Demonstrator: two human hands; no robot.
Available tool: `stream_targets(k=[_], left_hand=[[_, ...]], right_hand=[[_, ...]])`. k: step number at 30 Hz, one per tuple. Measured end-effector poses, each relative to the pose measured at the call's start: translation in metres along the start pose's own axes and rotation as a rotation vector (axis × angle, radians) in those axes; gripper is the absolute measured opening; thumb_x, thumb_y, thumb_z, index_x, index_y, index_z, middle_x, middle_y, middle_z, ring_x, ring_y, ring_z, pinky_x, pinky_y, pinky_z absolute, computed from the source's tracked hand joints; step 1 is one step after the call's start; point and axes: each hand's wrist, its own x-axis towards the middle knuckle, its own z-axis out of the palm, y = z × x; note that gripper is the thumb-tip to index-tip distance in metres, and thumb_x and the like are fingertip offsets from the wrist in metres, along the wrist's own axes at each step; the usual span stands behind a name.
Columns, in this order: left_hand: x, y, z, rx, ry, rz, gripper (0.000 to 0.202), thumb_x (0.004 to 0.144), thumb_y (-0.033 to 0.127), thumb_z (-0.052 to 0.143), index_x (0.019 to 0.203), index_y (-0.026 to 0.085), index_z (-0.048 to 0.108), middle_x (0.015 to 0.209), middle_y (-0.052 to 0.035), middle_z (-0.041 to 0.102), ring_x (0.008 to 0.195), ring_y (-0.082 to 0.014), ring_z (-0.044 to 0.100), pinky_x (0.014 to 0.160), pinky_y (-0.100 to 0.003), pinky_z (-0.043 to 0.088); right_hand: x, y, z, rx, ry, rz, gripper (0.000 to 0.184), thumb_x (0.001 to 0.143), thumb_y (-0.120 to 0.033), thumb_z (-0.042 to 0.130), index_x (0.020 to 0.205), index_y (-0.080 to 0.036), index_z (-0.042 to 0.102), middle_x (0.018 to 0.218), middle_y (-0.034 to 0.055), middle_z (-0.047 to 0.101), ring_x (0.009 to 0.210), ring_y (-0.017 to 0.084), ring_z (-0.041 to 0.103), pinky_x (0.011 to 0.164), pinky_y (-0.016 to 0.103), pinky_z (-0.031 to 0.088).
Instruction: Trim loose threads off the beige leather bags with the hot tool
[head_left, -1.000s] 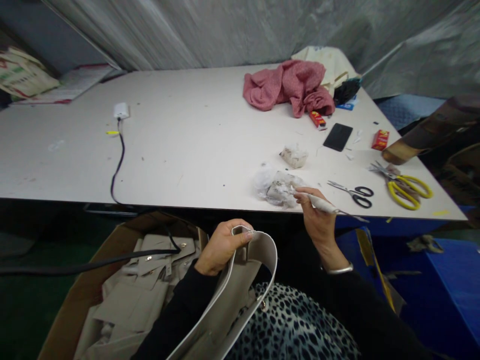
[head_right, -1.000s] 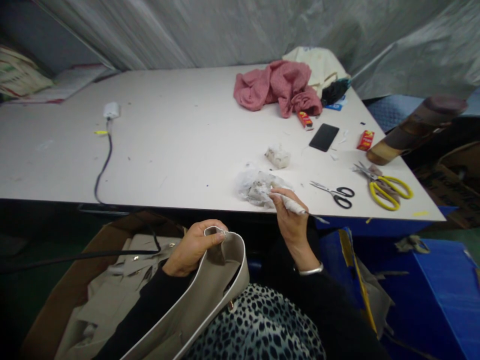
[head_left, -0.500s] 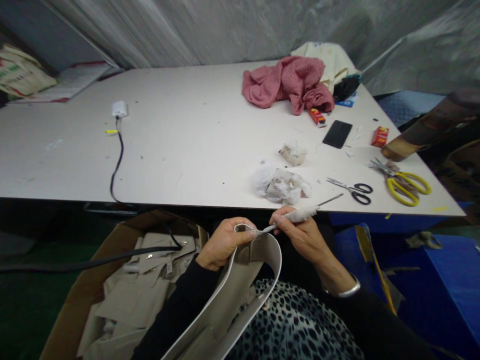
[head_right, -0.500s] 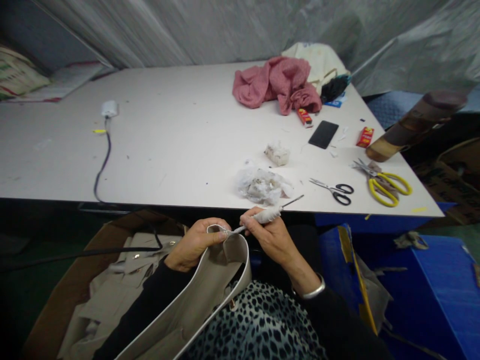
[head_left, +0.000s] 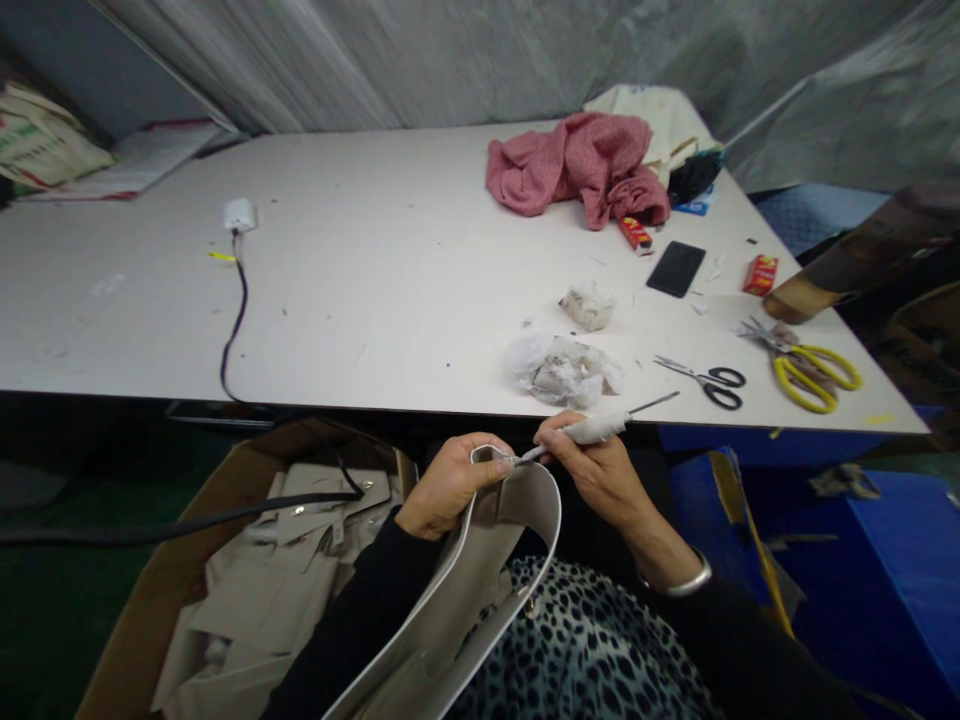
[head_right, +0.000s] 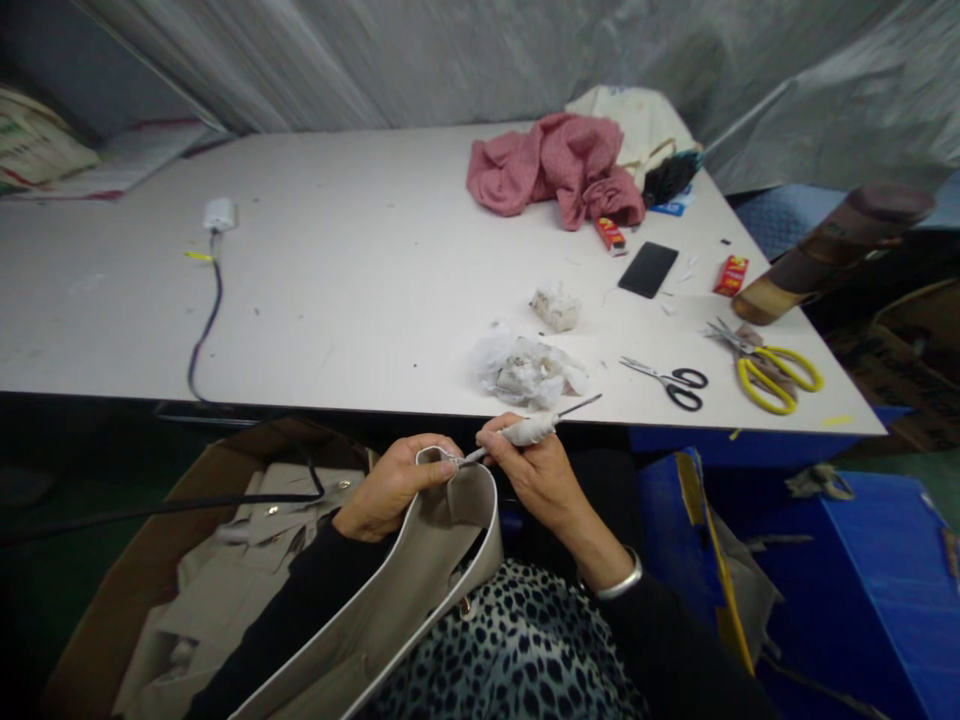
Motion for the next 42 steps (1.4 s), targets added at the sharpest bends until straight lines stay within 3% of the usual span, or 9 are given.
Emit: stream_targets(k=[9,16,19,22,25,28,33,38,42], left_hand=[[-0.002,-0.003,0.006,0.047,0.052,0.051,0.035,0.069,0.042,0.086,0.079,0.014,0.069,0.072,-0.0012,0.062,0.065,-0.0135,0.053,0.062,-0.025,0.041],[-0.005,-0.004,0.007,-0.031,0.108,0.075,0.035,0.068,0.040,0.086,0.079,0.014,0.066,0.071,-0.0004,0.061,0.064,-0.0128,0.053,0.062,-0.025,0.041],[-0.008,-0.002,0.009,-0.011,0.153,0.097,0.032,0.070,0.039,0.084,0.080,0.015,0.065,0.071,0.0001,0.061,0.065,-0.0129,0.052,0.063,-0.025,0.042],[-0.012,-0.001,0.011,0.126,0.194,0.157,0.026,0.076,0.038,0.079,0.081,0.016,0.067,0.070,0.0008,0.060,0.066,-0.0136,0.052,0.064,-0.025,0.042],[-0.018,0.000,0.015,0.296,0.234,0.244,0.020,0.081,0.036,0.073,0.082,0.017,0.068,0.072,0.0002,0.062,0.068,-0.0150,0.054,0.065,-0.026,0.042],[-0.028,0.004,0.021,0.416,0.279,0.328,0.014,0.084,0.032,0.069,0.082,0.017,0.069,0.075,-0.0010,0.066,0.071,-0.0169,0.058,0.069,-0.026,0.044],[-0.041,0.007,0.030,0.575,0.355,0.426,0.009,0.087,0.024,0.064,0.083,0.019,0.068,0.080,-0.0016,0.070,0.077,-0.0184,0.062,0.075,-0.027,0.046],[-0.044,0.002,0.033,0.646,0.436,0.507,0.008,0.087,0.021,0.066,0.095,0.021,0.065,0.086,0.0000,0.069,0.081,-0.0173,0.063,0.077,-0.026,0.046],[-0.046,0.001,0.035,0.707,0.400,0.549,0.005,0.087,0.022,0.068,0.083,0.020,0.066,0.083,-0.0002,0.067,0.079,-0.0169,0.061,0.076,-0.026,0.045]], right_hand=[[0.003,-0.006,0.009,-0.083,0.040,0.001,0.031,0.101,-0.047,0.058,0.089,-0.020,0.068,0.069,0.0000,0.065,0.064,0.016,0.063,0.064,0.027,0.050],[-0.020,-0.012,0.008,-0.200,0.011,-0.185,0.025,0.103,-0.037,0.057,0.087,-0.023,0.070,0.083,0.0028,0.068,0.079,0.018,0.062,0.076,0.032,0.050],[-0.025,-0.009,0.006,-0.006,0.145,-0.132,0.020,0.103,-0.040,0.057,0.104,-0.026,0.072,0.091,0.0036,0.074,0.084,0.020,0.070,0.081,0.035,0.056],[-0.023,-0.009,0.009,0.139,0.186,-0.015,0.030,0.103,-0.048,0.054,0.122,-0.027,0.066,0.099,0.0058,0.078,0.088,0.022,0.076,0.085,0.039,0.060],[-0.022,-0.014,0.016,0.113,0.116,0.073,0.031,0.102,-0.051,0.055,0.108,-0.024,0.068,0.087,0.0043,0.077,0.080,0.021,0.075,0.076,0.033,0.060],[-0.025,-0.019,0.023,0.001,0.043,0.093,0.029,0.095,-0.050,0.066,0.094,-0.021,0.068,0.079,0.0013,0.069,0.070,0.016,0.064,0.062,0.025,0.051],[-0.035,-0.023,0.029,-0.032,-0.071,0.167,0.026,0.085,-0.043,0.078,0.092,-0.020,0.068,0.072,-0.0034,0.059,0.064,0.012,0.051,0.059,0.022,0.041],[-0.040,-0.024,0.031,0.018,-0.053,0.148,0.023,0.084,-0.039,0.077,0.096,-0.020,0.071,0.076,-0.0026,0.061,0.067,0.012,0.051,0.063,0.023,0.043],[-0.043,-0.026,0.030,0.080,-0.007,0.190,0.028,0.077,-0.041,0.083,0.088,-0.018,0.070,0.070,-0.0034,0.059,0.062,0.011,0.049,0.059,0.023,0.042]])
